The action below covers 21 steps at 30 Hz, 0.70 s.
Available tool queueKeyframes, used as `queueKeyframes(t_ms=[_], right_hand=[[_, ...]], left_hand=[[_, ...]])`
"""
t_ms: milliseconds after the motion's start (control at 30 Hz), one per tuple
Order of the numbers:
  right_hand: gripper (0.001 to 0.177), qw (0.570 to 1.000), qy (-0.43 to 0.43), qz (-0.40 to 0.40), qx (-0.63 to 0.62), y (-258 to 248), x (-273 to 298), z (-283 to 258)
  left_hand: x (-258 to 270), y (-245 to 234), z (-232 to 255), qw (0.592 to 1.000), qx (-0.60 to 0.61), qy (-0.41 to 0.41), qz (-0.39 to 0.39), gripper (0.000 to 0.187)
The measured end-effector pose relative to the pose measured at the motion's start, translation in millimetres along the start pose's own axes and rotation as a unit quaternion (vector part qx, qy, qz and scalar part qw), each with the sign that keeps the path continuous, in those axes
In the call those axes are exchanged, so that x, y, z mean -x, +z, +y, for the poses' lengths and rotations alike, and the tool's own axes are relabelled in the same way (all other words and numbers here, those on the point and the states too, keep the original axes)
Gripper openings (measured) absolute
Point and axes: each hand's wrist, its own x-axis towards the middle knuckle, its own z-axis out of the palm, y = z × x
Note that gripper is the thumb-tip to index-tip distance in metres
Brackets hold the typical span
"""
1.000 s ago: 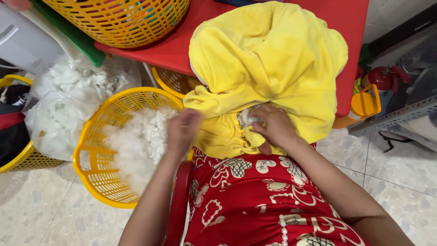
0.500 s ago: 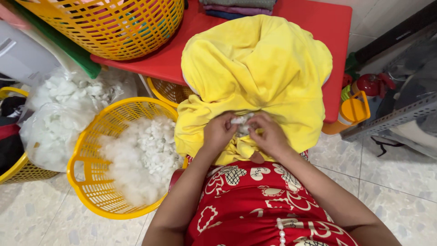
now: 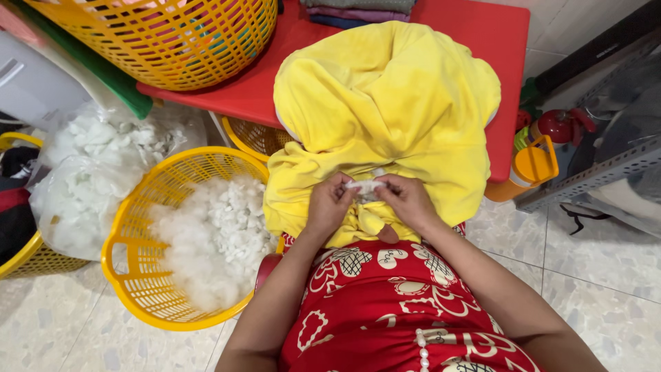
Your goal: The person repeatedly picks up clumps of white cotton from a yellow basket and stuffs them into a yellow fabric item held on their lap. The hands tear and compress the cotton before inserting it into the opening of the fabric.
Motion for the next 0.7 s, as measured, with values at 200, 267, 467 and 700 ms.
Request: queueKeyframes(t_ms=[200,267,467,700], right_hand=[[0.022,0.957,-0.076,0.069,-0.271,1,-17,33],[0.021,0.942,-0.072,0.096,-0.314,-1,-20,39],[0.016,0.947,-0.099,0.095,-0.289,-1,-18,46],[0.014,0.915,-0.129,0.182,-0.335,-6,-12,31]], left_hand=[[0,-2,-7,0.993,0.047,-0.006,0.105,0.012],[-3,-4,-7,0.99,0.057,-0.006,0.13,0.014],[-1,-2,-22,0.99,0.107,0.038,0.083,0.016],[1,-4,-24,0.948,0.201,0.125,0.212,0.02]])
